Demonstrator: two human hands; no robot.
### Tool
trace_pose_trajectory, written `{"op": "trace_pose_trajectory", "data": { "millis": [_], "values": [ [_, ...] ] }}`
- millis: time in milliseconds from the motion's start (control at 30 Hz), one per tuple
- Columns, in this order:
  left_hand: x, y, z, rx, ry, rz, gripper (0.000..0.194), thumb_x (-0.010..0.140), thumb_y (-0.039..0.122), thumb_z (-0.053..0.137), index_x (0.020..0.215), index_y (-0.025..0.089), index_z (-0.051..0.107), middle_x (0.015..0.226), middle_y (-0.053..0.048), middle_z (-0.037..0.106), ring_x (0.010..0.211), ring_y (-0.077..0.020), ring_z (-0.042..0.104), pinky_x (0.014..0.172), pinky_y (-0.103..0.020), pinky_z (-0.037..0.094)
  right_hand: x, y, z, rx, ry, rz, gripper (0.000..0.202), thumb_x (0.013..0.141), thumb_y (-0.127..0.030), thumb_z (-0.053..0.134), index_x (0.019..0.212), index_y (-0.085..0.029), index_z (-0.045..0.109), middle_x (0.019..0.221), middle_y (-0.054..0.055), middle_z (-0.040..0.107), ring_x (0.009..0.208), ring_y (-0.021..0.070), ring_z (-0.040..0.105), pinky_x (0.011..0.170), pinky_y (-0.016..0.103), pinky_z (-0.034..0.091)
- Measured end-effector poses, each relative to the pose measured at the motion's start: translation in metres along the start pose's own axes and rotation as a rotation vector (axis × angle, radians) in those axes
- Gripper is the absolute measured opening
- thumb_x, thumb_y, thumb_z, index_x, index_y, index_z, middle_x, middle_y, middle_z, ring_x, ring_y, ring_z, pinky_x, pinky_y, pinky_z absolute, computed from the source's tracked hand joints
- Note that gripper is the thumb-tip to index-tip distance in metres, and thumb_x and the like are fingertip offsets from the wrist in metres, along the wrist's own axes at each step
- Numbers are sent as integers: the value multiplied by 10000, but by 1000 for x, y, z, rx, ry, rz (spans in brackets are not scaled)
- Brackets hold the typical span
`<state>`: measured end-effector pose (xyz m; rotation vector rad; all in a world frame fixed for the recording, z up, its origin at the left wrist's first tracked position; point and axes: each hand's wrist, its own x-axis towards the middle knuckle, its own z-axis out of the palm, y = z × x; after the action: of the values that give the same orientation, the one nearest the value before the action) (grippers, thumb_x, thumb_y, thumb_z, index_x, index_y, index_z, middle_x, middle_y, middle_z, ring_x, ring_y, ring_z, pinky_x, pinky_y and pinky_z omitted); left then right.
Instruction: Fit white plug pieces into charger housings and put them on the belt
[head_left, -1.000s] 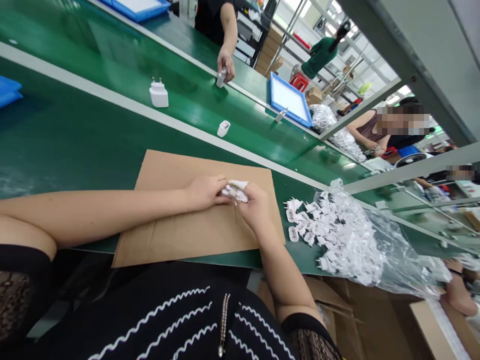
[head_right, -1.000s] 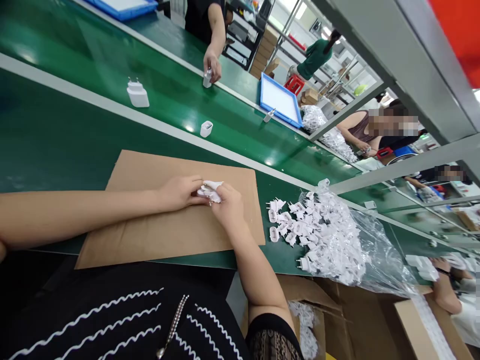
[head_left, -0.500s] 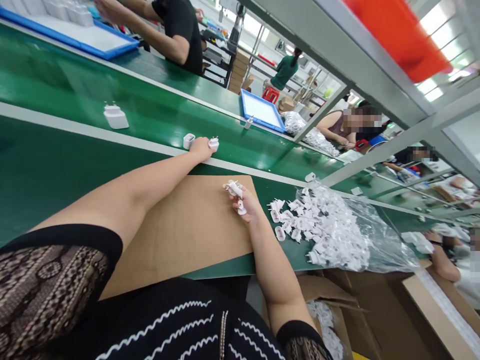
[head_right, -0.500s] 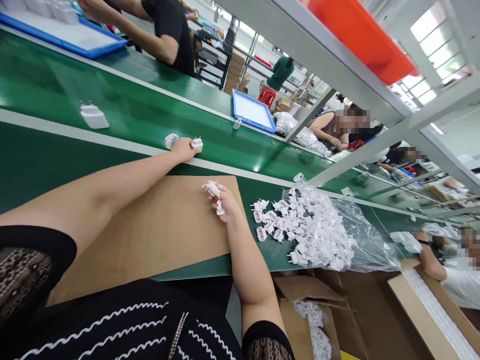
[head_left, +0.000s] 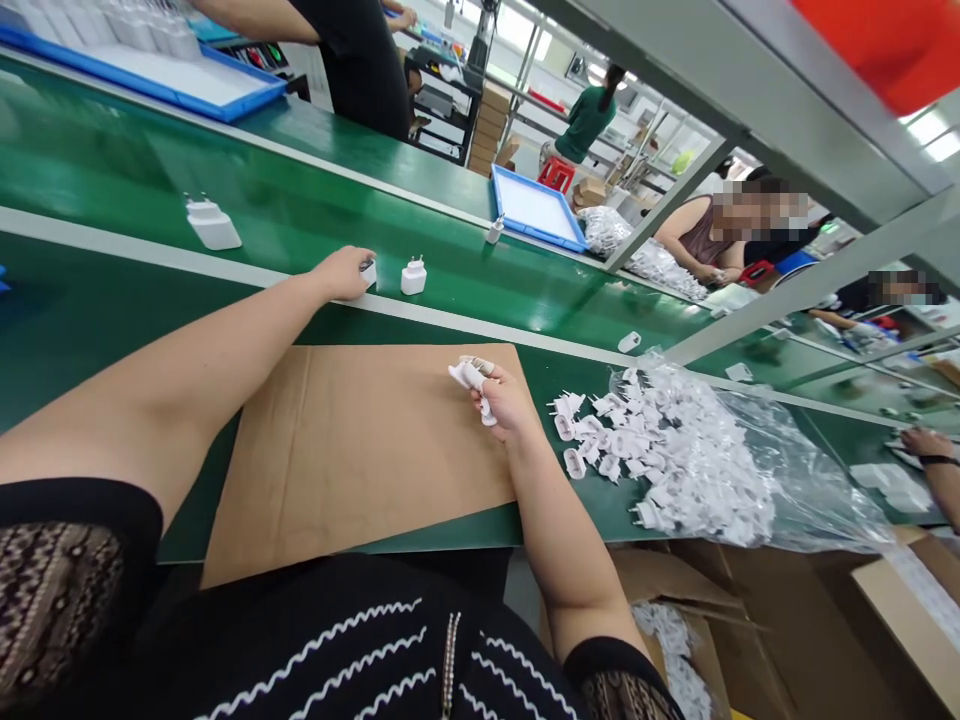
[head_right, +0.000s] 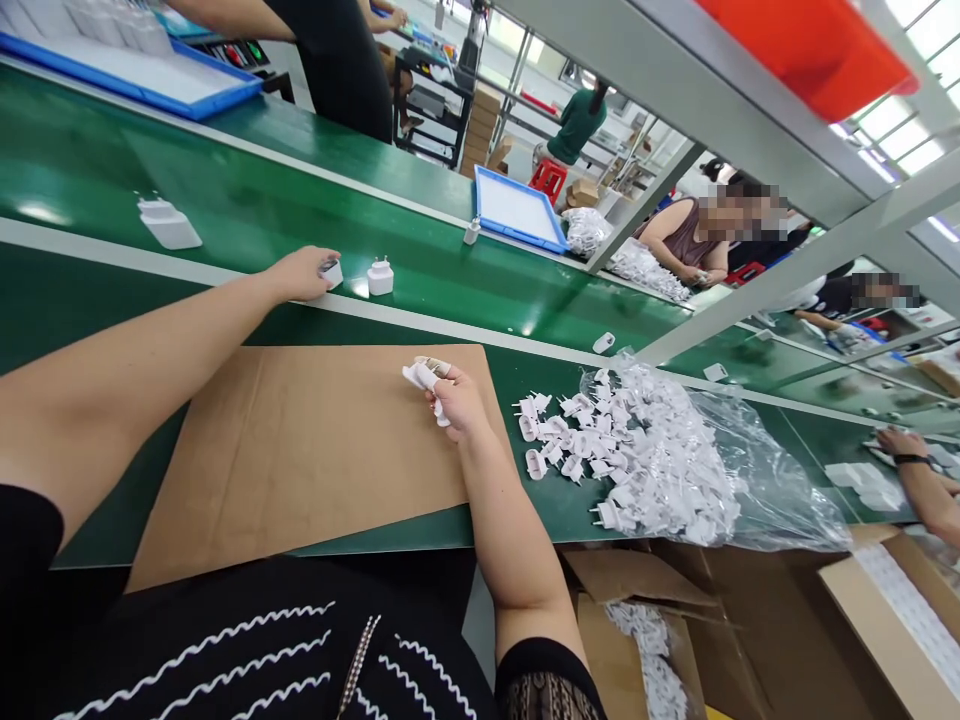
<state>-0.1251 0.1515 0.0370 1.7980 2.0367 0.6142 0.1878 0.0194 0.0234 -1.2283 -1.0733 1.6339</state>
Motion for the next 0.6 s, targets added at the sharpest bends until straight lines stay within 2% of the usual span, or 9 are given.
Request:
{"op": "trace_pose_trajectory", "data": {
  "millis": [67, 133, 200, 233, 333, 433, 533, 600],
  "values": [
    [-14, -2, -9, 69, 7, -6, 592, 801, 264, 691, 1348, 77, 560, 1422, -201, 541, 1274, -330, 548, 1104, -410, 419, -5, -1, -1, -77, -21, -4, 460, 602, -345, 820, 1033, -191, 770, 685, -29, 647, 443, 39, 434, 372, 165, 241],
    [-38, 6, -15, 110, 82, 47, 575, 895, 393, 655, 1350, 65, 527, 1408, -197, 522, 1260, -311, 540, 1083, -403, 423, -10, -3, -2, -148, -35, -10, 477, 641, -391, 817, 1068, -187, 761, 709, -17, 665, 419, 42, 434, 354, 180, 210],
    [-68, 20, -14, 119, 170, 147, 581, 907, 518, 658, 1282, 88, 550, 1320, -160, 561, 1176, -284, 569, 1002, -370, 455, -12, -5, -3, -188, -40, -34, 476, 674, -429, 810, 1081, -190, 748, 739, -8, 679, 422, 44, 444, 358, 186, 234],
    [-84, 30, -11, 117, 176, 164, 559, 871, 543, 702, 1206, 112, 582, 1244, -134, 593, 1101, -267, 593, 936, -344, 470, -12, -7, -2, -203, -38, -48, 468, 684, -443, 809, 1075, -195, 739, 758, -6, 684, 428, 43, 446, 365, 186, 252],
    [-129, 58, 12, 61, 2, 256, 503, 826, 609, 734, 1058, 180, 607, 1090, -75, 646, 920, -228, 620, 733, -300, 444, -12, -10, -1, -269, 4, -86, 412, 684, -454, 812, 984, -197, 691, 792, -5, 683, 458, 50, 457, 392, 192, 304],
    [-158, 74, 41, 5, -133, 381, 486, 822, 639, 727, 944, 189, 588, 974, -55, 655, 831, -213, 609, 643, -295, 375, -12, -10, -1, -415, 71, -191, 380, 711, -401, 773, 1013, -207, 649, 771, -23, 644, 526, 86, 519, 459, 213, 395],
    [-168, 74, 63, -60, -179, 413, 518, 771, 647, 770, 871, 182, 563, 897, -48, 633, 776, -204, 582, 603, -297, 326, -10, -6, -6, -686, 149, -347, 323, 785, -354, 699, 1072, -210, 671, 789, -17, 613, 606, 116, 559, 591, 262, 489],
    [-168, 67, 69, -187, -186, 418, 508, 752, 616, 792, 921, 179, 595, 956, -51, 633, 802, -202, 583, 622, -294, 353, -6, -2, -11, -862, 159, -407, 254, 810, -331, 672, 1027, -210, 722, 873, 21, 620, 705, 142, 596, 686, 297, 520]
  ]
}}
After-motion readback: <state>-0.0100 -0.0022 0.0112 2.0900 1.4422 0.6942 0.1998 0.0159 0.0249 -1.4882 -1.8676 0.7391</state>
